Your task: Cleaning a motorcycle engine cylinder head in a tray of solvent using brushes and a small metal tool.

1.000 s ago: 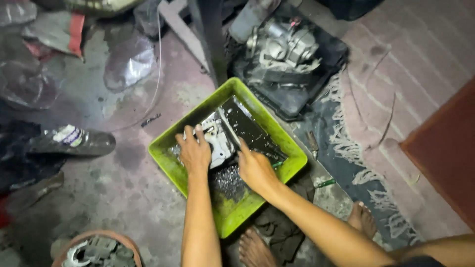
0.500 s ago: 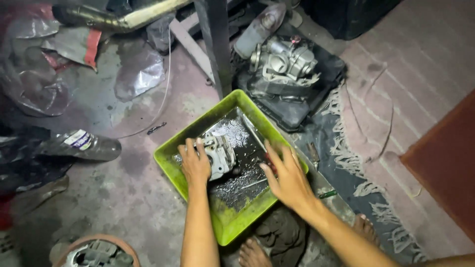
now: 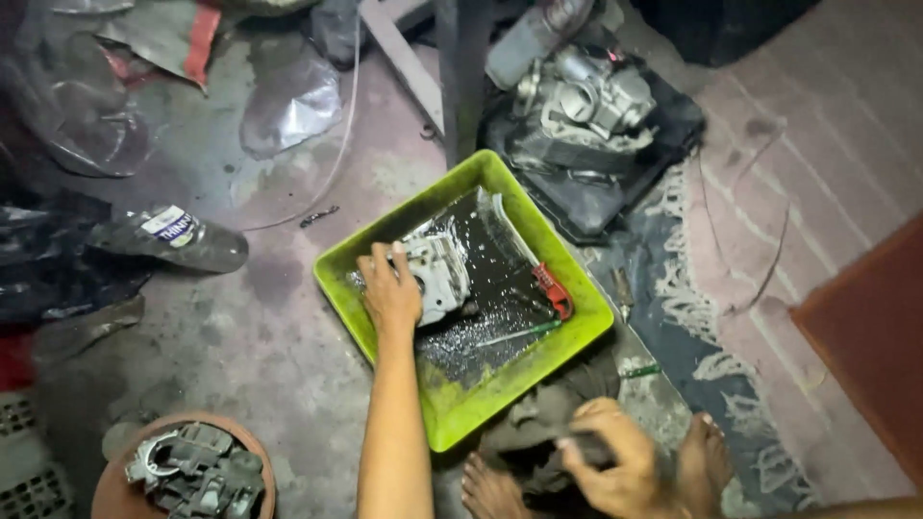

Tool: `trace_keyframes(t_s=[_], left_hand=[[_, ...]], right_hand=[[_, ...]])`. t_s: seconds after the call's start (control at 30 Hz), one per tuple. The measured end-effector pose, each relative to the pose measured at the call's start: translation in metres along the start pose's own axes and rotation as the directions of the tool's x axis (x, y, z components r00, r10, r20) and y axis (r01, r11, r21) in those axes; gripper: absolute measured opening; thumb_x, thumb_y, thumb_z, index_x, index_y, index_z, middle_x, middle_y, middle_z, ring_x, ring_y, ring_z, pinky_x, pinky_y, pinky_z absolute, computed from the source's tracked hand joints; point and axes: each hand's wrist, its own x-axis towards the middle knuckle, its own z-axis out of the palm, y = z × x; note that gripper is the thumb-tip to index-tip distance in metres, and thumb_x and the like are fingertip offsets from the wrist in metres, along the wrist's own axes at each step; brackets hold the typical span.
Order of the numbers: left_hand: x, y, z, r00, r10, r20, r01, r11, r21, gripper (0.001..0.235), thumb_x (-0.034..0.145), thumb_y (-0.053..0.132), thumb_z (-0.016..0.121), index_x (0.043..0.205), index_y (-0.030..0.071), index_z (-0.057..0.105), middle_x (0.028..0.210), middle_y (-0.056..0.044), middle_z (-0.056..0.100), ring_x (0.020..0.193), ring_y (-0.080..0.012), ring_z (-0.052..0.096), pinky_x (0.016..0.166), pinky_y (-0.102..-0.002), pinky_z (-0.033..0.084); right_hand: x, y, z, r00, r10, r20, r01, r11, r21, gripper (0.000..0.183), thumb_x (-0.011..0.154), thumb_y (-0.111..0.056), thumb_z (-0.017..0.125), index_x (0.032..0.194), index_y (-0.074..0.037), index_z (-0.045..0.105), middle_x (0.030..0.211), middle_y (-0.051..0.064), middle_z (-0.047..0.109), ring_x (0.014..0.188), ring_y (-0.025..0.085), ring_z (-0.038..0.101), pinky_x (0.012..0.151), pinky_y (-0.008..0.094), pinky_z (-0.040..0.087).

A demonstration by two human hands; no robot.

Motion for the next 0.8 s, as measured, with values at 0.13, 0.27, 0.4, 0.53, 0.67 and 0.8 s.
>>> trace_keyframes(t_s=[0.13,0.27,0.4,0.53,0.67,0.8], left_hand=[[-0.004,0.008,-0.004,0.997,0.071,0.016,-0.072,0.996,0.045,0.059,0.103,0.056,0.017,0.142,0.019,0.039,0.163,-0.022,0.02,0.135,-0.0457,0.043,0.111,-0.075,0.023],[-0.025,0.0,-0.009,0.984,0.178,-0.024,-0.175,0.979,0.103,0.057,0.108,0.054,0.029,0.138,0.011,0.049,0.143,-0.026,0.043,0.115,-0.053,0.061,0.095,-0.062,0.05],[0.0,-0.024,0.007,0.959,0.253,-0.128,-0.238,0.964,0.12,0.051,0.108,0.048,0.037,0.141,0.01,0.049,0.142,-0.027,0.047,0.118,-0.0503,0.061,0.094,-0.06,0.052],[-0.012,-0.005,0.004,0.974,0.207,-0.096,-0.191,0.969,0.155,0.046,0.107,0.05,0.036,0.133,0.015,0.051,0.139,-0.021,0.047,0.106,-0.0516,0.065,0.088,-0.062,0.054],[-0.01,-0.003,0.012,0.971,0.224,-0.081,-0.205,0.959,0.194,0.04,0.107,0.047,0.037,0.128,0.016,0.051,0.133,-0.019,0.047,0.094,-0.0485,0.07,0.08,-0.059,0.057],[0.011,0.015,0.011,0.957,0.288,-0.017,-0.272,0.921,0.279,0.041,0.107,0.048,0.037,0.128,0.018,0.056,0.136,-0.019,0.047,0.093,-0.0466,0.072,0.079,-0.058,0.058]], right_hand=[[0.093,0.0,0.027,0.987,0.046,-0.153,-0.049,0.999,-0.015,0.026,0.095,-0.016,0.064,0.113,0.003,0.064,0.113,0.015,0.068,0.109,0.025,0.067,0.103,0.034,0.05],[0.163,0.06,0.109,0.956,0.208,-0.208,-0.182,0.974,0.137,0.022,0.094,-0.011,0.073,0.112,0.002,0.069,0.107,0.023,0.072,0.111,0.041,0.068,0.098,0.048,0.051],[0.192,0.131,0.192,0.963,0.243,-0.118,-0.217,0.956,0.198,0.014,0.086,-0.012,0.081,0.098,-0.005,0.076,0.098,0.019,0.075,0.104,0.038,0.07,0.096,0.045,0.051],[0.187,0.126,0.192,0.952,0.274,-0.135,-0.266,0.961,0.074,0.018,0.082,-0.01,0.084,0.095,-0.005,0.072,0.092,0.019,0.074,0.099,0.039,0.071,0.09,0.046,0.051],[0.17,0.141,0.193,0.962,0.261,-0.073,-0.261,0.965,0.012,0.018,0.078,-0.009,0.082,0.092,-0.013,0.071,0.089,0.009,0.077,0.094,0.03,0.074,0.085,0.039,0.054],[0.174,0.156,0.174,0.963,0.257,0.074,-0.247,0.961,-0.122,0.019,0.08,-0.006,0.075,0.096,-0.011,0.068,0.091,0.011,0.075,0.096,0.033,0.072,0.089,0.043,0.053]])
